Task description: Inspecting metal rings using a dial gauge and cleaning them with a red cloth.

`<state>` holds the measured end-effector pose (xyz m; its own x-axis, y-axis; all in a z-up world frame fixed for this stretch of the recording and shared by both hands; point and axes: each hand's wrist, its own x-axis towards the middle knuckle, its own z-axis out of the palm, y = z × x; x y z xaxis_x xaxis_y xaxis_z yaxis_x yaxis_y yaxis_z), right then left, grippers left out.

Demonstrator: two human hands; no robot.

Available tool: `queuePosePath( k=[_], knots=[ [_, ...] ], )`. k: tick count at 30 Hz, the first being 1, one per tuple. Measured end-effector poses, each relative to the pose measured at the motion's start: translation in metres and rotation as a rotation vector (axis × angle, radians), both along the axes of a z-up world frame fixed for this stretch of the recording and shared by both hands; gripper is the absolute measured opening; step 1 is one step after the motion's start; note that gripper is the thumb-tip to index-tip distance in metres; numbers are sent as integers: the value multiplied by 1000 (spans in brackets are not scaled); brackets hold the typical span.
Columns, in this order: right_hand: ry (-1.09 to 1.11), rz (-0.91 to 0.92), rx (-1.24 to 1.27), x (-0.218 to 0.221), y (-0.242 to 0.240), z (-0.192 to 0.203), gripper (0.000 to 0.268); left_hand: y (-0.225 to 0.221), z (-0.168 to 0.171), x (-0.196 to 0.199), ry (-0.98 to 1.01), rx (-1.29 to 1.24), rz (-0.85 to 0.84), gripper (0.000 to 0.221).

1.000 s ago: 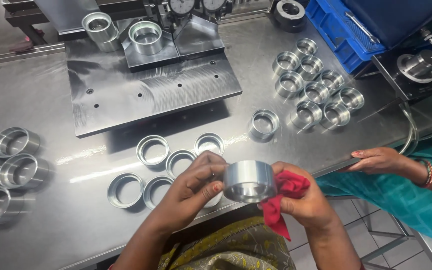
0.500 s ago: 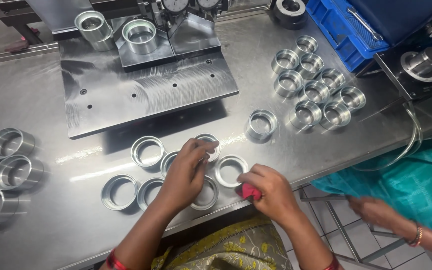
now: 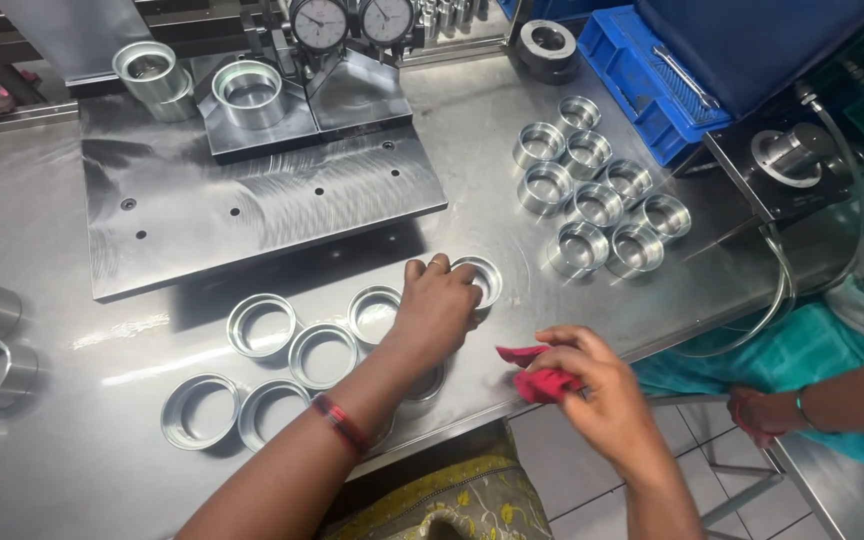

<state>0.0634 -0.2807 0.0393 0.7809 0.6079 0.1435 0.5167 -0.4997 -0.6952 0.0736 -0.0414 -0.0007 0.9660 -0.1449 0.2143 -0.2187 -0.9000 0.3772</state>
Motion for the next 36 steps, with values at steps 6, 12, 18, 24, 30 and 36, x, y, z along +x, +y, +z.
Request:
queuePosePath(
  k=[6, 12, 18, 24, 30, 36],
  knots=[
    [107, -349, 239, -8, 28, 16, 51, 18, 24, -38, 360, -577, 59, 31],
    [-312, 253, 338, -28, 72, 15, 50, 23, 39, -100, 480, -1212, -196, 35],
    [968, 41, 602, -37, 81, -3, 51, 37, 38, -130, 339, -1174, -259, 38],
    [-384, 352, 352, -58, 97, 29, 39, 42, 52, -134, 319, -1305, -282, 36],
    [950, 41, 504, -32, 71, -34, 43, 49, 26, -146, 183, -1123, -244, 33],
    [1206, 332, 727, -29, 36, -25, 59, 59, 36, -145, 328, -1531, -253, 34]
  ],
)
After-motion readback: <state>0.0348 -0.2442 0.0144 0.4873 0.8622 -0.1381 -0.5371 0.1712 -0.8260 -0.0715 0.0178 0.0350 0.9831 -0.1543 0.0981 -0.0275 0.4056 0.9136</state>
